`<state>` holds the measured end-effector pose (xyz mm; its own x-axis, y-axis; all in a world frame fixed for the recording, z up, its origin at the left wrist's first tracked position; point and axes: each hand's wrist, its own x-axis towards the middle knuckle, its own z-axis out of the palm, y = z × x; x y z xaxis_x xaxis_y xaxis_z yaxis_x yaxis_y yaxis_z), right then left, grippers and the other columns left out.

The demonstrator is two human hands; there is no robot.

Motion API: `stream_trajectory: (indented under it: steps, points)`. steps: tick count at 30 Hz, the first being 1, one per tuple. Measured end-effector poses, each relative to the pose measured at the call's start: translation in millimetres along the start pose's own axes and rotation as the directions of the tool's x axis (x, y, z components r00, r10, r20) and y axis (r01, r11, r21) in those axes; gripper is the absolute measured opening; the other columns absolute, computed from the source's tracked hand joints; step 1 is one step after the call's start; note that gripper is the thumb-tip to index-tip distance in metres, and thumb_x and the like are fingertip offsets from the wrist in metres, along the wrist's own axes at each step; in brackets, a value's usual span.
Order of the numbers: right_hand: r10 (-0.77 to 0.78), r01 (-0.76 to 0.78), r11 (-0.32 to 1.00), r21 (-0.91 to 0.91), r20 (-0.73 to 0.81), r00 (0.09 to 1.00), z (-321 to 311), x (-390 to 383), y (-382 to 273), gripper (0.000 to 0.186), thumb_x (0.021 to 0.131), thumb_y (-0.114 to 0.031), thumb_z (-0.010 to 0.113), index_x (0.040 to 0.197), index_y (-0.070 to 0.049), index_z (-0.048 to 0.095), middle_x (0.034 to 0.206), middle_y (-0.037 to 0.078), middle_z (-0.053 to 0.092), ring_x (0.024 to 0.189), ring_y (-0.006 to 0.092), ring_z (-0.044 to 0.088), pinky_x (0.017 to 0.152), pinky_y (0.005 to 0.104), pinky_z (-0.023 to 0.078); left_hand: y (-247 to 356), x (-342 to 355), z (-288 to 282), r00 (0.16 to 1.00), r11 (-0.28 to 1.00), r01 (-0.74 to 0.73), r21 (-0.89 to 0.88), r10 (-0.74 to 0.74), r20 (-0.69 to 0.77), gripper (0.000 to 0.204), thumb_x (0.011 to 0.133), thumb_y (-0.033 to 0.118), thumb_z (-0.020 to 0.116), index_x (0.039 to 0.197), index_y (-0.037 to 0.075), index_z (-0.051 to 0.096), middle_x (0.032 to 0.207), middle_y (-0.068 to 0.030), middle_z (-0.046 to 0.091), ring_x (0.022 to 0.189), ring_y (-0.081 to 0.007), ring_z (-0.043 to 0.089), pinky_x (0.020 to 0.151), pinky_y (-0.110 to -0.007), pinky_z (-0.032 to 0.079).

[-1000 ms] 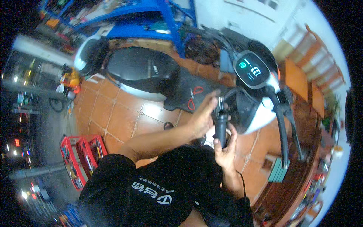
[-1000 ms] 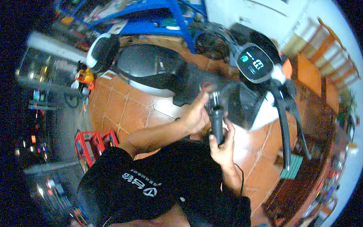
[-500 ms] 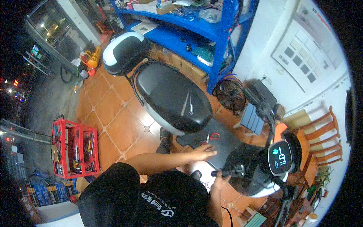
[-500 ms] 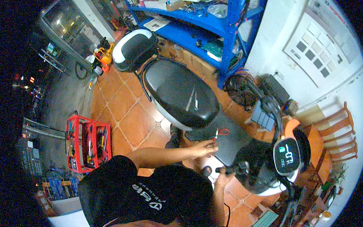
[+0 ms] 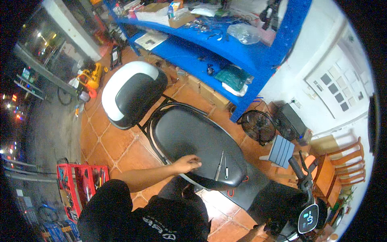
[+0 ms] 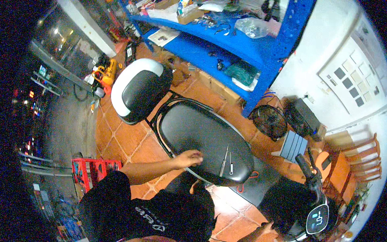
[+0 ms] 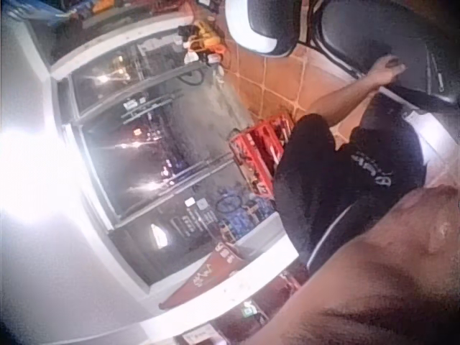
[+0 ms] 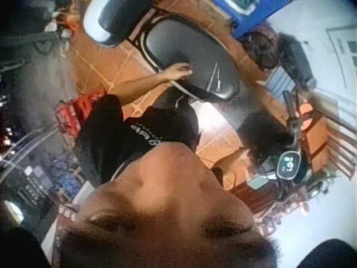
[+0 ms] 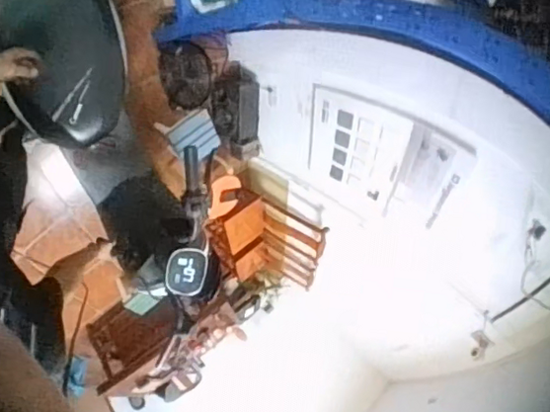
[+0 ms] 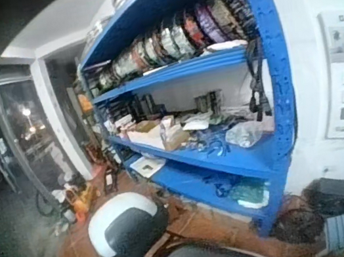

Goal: The person uses a red screwdriver to loosen and tighten screws on the left handlebar of a white electric scooter. They repeatedly adjust the throttle grip and brake lever, test the controls, and reposition components on the handlebar stem.

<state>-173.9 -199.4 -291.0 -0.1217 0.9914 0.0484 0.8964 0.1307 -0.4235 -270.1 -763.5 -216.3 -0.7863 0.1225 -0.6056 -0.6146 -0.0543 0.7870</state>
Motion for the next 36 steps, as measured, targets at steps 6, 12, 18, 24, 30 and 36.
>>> stream_trajectory:
  steps: [6, 12, 18, 24, 30, 36]
  points:
    - [-0.056, 0.05, 0.998, -0.034, -0.184, 0.981, 1, -31, -4, 0.043, 0.079, -0.012, 0.07, 0.116, 0.001, 0.054, 0.104, 0.014, 0.061, 0.085, 0.023, 0.057, 0.075, 0.0335, 0.048, 38, -53, -56, 0.993, 0.995, 0.026, -0.098, -0.037, -0.112, 0.036, 0.088, 0.025, 0.063, 0.113, 0.001, 0.055, 0.094, -0.0053, 0.061, 0.083, -0.0136, 0.056, 0.072, -0.027, 0.046]
    - [-0.135, 0.162, 0.986, 0.039, -0.39, 0.911, -5, -91, -27, 0.039, 0.08, -0.013, 0.069, 0.114, 0.002, 0.056, 0.102, 0.015, 0.062, 0.083, 0.0224, 0.058, 0.072, 0.0324, 0.049, 102, -110, -144, 0.99, 0.991, -0.123, -0.047, 0.119, -0.076, 0.038, 0.09, 0.021, 0.06, 0.119, -0.001, 0.051, 0.109, -0.0089, 0.06, 0.1, -0.0167, 0.056, 0.087, -0.03, 0.046]
    - [-0.212, 0.329, 0.931, 0.156, -0.502, 0.839, -9, -185, -56, 0.036, 0.081, -0.013, 0.069, 0.112, 0.002, 0.058, 0.1, 0.015, 0.063, 0.082, 0.0217, 0.059, 0.07, 0.0312, 0.049, 184, -154, -273, 0.886, 0.879, -0.454, 0.145, 0.462, -0.026, 0.039, 0.087, 0.014, 0.062, 0.121, -0.002, 0.05, 0.113, -0.0122, 0.058, 0.102, -0.0201, 0.057, 0.09, -0.035, 0.045]
    - [-0.384, 0.449, 0.637, 0.627, -0.247, 0.89, 19, -323, -170, 0.028, 0.087, -0.013, 0.062, 0.112, 0.002, 0.06, 0.104, 0.015, 0.064, 0.09, 0.0224, 0.06, 0.079, 0.0322, 0.049, 248, -155, -415, 0.774, 0.727, -0.616, 0.306, 0.631, 0.059, 0.031, 0.086, 0.014, 0.064, 0.111, -0.003, 0.056, 0.109, -0.0124, 0.059, 0.095, -0.0195, 0.06, 0.083, -0.033, 0.048]
    - [-0.608, 0.486, 0.401, 0.776, -0.171, 0.775, 14, -430, -339, 0.036, 0.092, -0.022, 0.058, 0.12, 0.001, 0.055, 0.112, 0.014, 0.061, 0.1, 0.0231, 0.059, 0.085, 0.0338, 0.048, 220, -121, -512, 0.767, 0.802, -0.583, 0.129, 0.596, -0.237, 0.023, 0.087, 0.01, 0.061, 0.106, -0.003, 0.057, 0.099, -0.0081, 0.061, 0.089, -0.0145, 0.058, 0.08, -0.028, 0.047]
    - [-0.693, 0.444, 0.385, 0.809, -0.065, 0.718, -72, -584, -502, 0.041, 0.094, -0.026, 0.052, 0.126, 0.001, 0.051, 0.118, 0.015, 0.058, 0.105, 0.0236, 0.057, 0.086, 0.0364, 0.048, 147, -47, -658, 0.808, 0.85, -0.33, 0.411, 0.479, -0.344, 0.014, 0.088, 0.006, 0.06, 0.099, -0.002, 0.059, 0.089, -0.0058, 0.06, 0.075, -0.0121, 0.056, 0.067, -0.027, 0.048]
